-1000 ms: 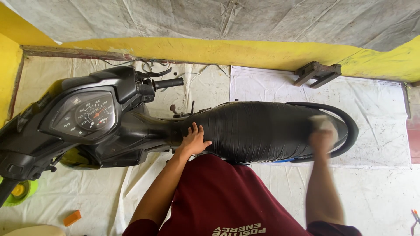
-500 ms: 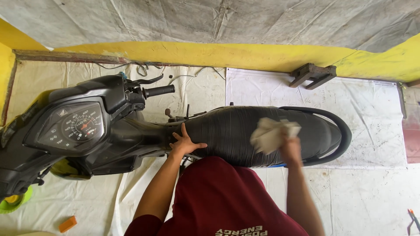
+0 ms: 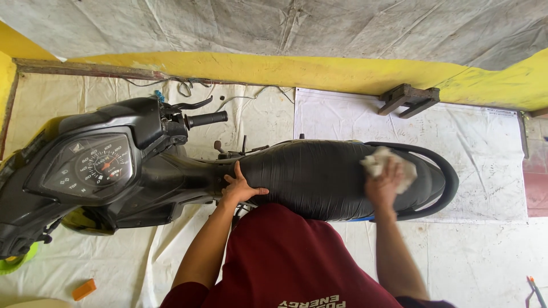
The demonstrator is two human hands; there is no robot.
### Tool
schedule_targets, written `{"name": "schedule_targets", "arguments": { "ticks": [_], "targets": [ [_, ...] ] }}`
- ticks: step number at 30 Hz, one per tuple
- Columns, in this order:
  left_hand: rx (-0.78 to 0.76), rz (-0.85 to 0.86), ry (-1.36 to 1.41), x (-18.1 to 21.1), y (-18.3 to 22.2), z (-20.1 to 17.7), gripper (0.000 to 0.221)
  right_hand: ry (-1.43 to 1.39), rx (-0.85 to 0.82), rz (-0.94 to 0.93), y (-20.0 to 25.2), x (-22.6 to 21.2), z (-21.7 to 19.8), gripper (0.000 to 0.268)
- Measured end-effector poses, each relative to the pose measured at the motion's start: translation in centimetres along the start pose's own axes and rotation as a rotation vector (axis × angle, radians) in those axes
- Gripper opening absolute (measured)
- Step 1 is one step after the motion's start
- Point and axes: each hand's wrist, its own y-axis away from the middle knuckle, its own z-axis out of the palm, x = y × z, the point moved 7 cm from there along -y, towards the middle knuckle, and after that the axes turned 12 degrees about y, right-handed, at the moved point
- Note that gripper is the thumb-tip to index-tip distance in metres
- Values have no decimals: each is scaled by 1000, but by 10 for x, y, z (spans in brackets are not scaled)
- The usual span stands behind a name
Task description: The person wipes the black seat of a motorcycle with a white cloth. They hold the seat with their left hand while scrubbing the surface with their right hand, moving from the rear to the front and back again to clean the entire area.
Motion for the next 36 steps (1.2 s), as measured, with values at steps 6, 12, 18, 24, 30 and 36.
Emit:
{"name": "schedule_targets", "arguments": {
  "ticks": [6, 12, 18, 24, 30, 36],
  "targets": [
    [38, 22, -8, -2, -5, 2, 169, -640, -259, 2, 31, -109, -10, 54],
    [7, 19, -7, -5, -11, 5, 170, -1441, -183, 619, 27, -31, -67, 62],
    [13, 25, -22, -1, -3, 2, 169, -1398, 118, 505, -4, 93, -107, 59],
    [17, 29, 4, 0, -2, 1, 168, -826, -65, 200, 3, 121, 64, 43],
    [8, 37, -1, 1, 0, 0, 168, -121, 9, -103, 45, -73, 6, 62],
    [29, 44, -9, -2, -8, 3, 169, -214, -285, -437, 70, -182, -12, 66]
  ]
}}
